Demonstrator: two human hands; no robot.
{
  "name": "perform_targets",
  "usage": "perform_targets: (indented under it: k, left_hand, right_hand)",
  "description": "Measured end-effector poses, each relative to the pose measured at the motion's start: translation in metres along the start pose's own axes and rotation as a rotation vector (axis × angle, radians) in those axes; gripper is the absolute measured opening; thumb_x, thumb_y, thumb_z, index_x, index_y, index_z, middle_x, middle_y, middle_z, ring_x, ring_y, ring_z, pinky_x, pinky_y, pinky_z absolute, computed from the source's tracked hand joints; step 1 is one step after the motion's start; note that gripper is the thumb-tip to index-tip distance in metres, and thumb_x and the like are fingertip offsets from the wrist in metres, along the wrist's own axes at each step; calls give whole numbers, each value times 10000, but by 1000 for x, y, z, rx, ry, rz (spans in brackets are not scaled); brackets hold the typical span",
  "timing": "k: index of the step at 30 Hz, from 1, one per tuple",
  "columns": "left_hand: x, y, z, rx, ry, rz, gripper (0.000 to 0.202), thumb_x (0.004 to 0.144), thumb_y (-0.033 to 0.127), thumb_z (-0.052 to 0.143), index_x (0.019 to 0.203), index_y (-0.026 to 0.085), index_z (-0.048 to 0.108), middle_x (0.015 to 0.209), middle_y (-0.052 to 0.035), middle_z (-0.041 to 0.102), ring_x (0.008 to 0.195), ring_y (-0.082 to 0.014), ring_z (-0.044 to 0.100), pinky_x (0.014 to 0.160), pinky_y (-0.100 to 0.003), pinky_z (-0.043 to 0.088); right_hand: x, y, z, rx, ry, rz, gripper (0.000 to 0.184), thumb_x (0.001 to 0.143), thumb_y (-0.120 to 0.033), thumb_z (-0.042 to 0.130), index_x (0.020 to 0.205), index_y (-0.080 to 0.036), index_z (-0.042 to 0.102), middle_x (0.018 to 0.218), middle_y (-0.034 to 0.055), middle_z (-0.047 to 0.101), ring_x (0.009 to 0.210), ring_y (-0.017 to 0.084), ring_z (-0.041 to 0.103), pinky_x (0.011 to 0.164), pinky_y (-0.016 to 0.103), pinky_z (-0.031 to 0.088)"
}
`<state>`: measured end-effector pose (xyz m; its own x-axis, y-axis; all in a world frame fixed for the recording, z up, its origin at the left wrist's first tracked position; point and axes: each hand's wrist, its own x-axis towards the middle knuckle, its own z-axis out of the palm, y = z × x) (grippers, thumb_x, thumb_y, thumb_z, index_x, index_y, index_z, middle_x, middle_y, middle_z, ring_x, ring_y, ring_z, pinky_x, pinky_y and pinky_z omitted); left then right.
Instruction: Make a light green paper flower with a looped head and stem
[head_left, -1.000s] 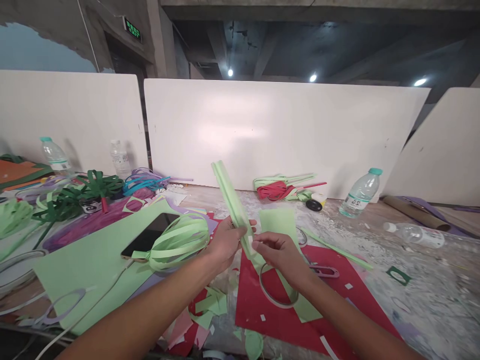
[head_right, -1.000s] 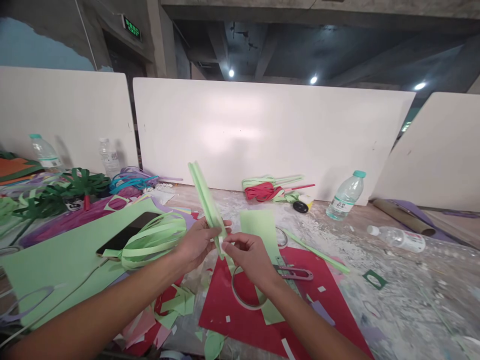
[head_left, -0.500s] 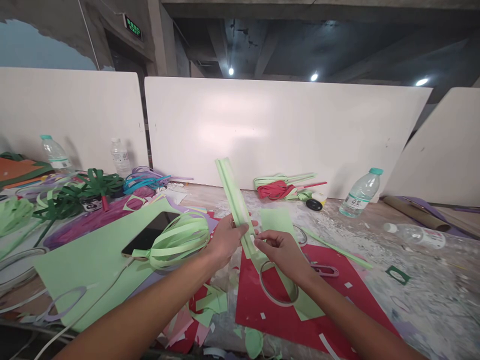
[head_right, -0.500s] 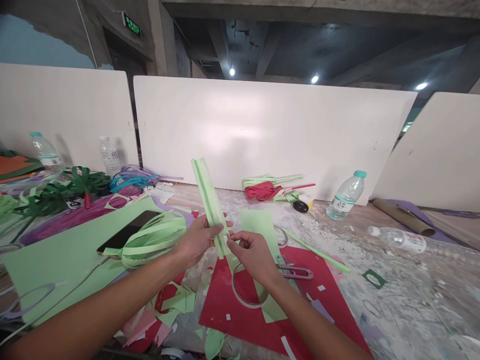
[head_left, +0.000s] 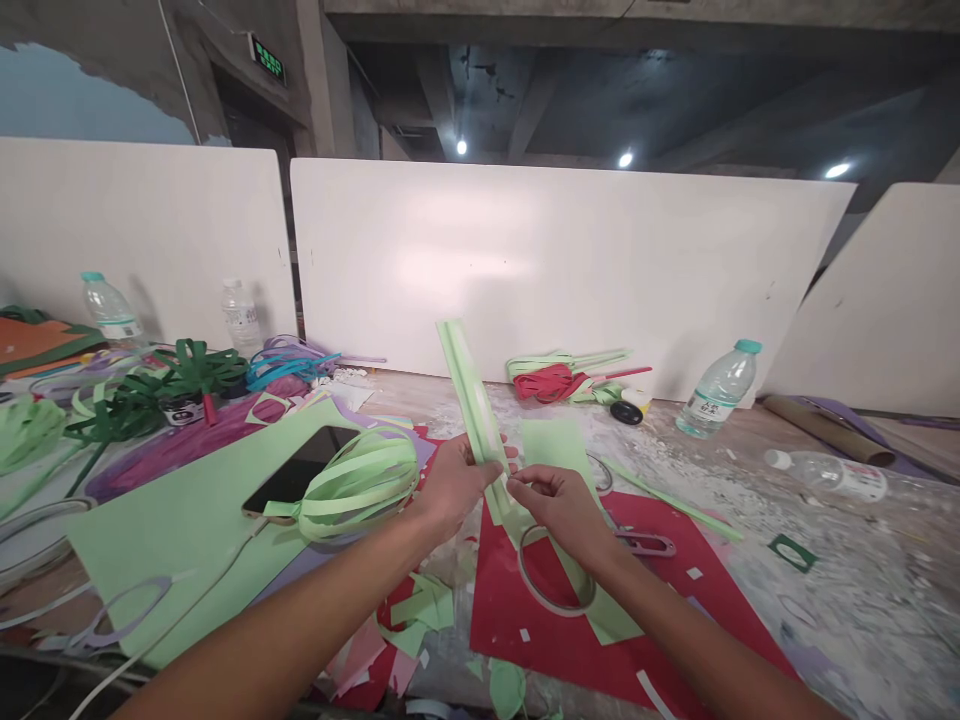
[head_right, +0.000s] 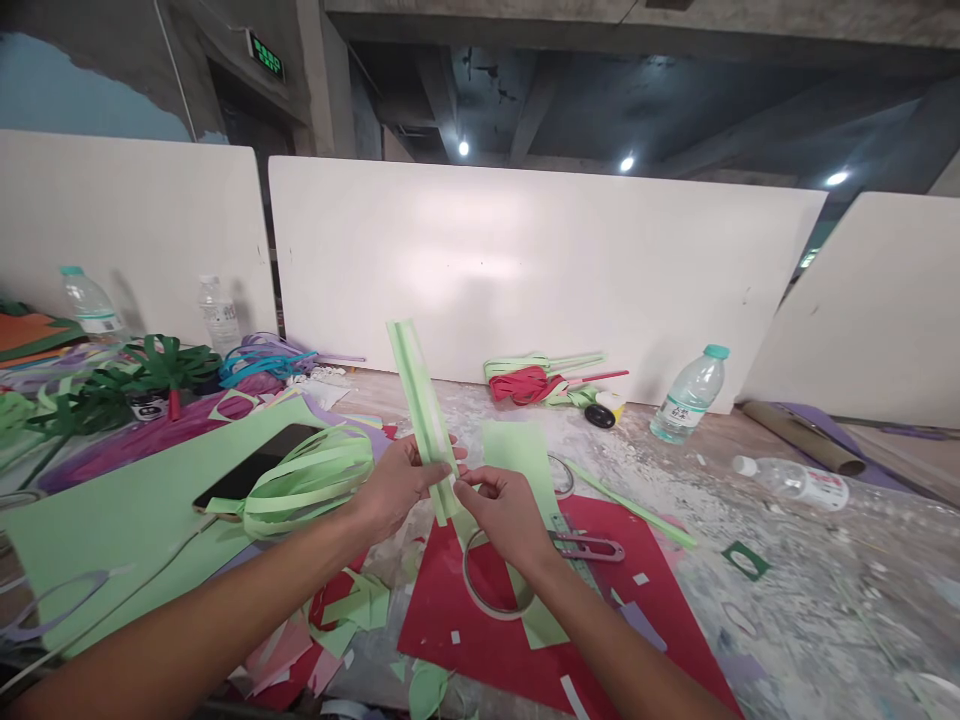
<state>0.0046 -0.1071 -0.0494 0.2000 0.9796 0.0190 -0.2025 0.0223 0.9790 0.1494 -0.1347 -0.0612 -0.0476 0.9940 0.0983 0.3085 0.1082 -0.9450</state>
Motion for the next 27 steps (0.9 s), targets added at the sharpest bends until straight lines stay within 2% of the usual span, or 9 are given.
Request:
perform_targets:
  k: [5, 11, 15, 18, 22, 25, 27]
  left_hand:
    - [-3, 1, 1, 1, 2, -3, 442, 579, -7, 638, 993, 149, 619, 953, -82, 718, 878, -223, 659, 736, -310, 517]
    - [-8, 6, 3, 56, 23, 71, 424, 616, 4, 625, 1011, 158, 601, 994, -76, 704, 802, -206, 674, 682, -299, 535]
    - [-7, 13, 1, 98, 32, 154, 432, 649, 22, 603, 1063, 145, 580, 1022, -93, 692, 834, -215, 674, 663, -286, 537]
    - [-4, 17, -3, 128, 18, 202, 440, 674, 60, 602, 1103, 149, 564, 1081, -107, 668, 882, -239, 669, 683, -305, 540]
    - [-6, 16, -3, 132, -65, 195, 491, 670, 79, 626, 1146, 168, 546, 1133, -101, 648, 876, -224, 667, 720, -310, 530]
    - [-9, 14, 1, 111, -103, 207, 435, 657, 92, 656, 1081, 169, 590, 1110, -88, 660, 877, -205, 658, 753, -296, 513]
    - [-10, 13, 2, 71, -129, 205, 396, 659, 138, 686, 1046, 167, 605, 1077, -87, 669, 878, -204, 651, 759, -295, 505]
  right_hand:
    - [-1, -1, 0, 37, -11, 18, 307, 693, -466, 642, 696, -160, 657, 467, -58, 337, 450, 86, 264, 437, 248, 199]
    - [-2, -5, -3, 86, -78, 90, 334, 725, -503, 614, 704, -170, 637, 439, -60, 363, 411, 77, 254, 420, 243, 201]
    - [-1, -2, -10, 90, -115, 111, 370, 768, -530, 559, 686, -172, 612, 433, -44, 404, 397, 81, 261, 416, 246, 211]
    - [0, 0, -14, 63, -85, 66, 376, 770, -536, 564, 701, -170, 617, 473, -42, 404, 430, 85, 268, 433, 247, 212]
    - [0, -2, -11, 23, -86, -66, 334, 743, -522, 612, 730, -189, 619, 606, -23, 448, 541, 108, 334, 494, 247, 265]
    - [-2, -5, -7, -16, -108, -159, 366, 769, -525, 575, 632, -186, 556, 577, -32, 379, 543, 108, 300, 496, 250, 248]
    - [-3, -7, -5, -16, -107, -166, 396, 783, -533, 547, 597, -184, 522, 551, -41, 318, 523, 102, 261, 480, 251, 216]
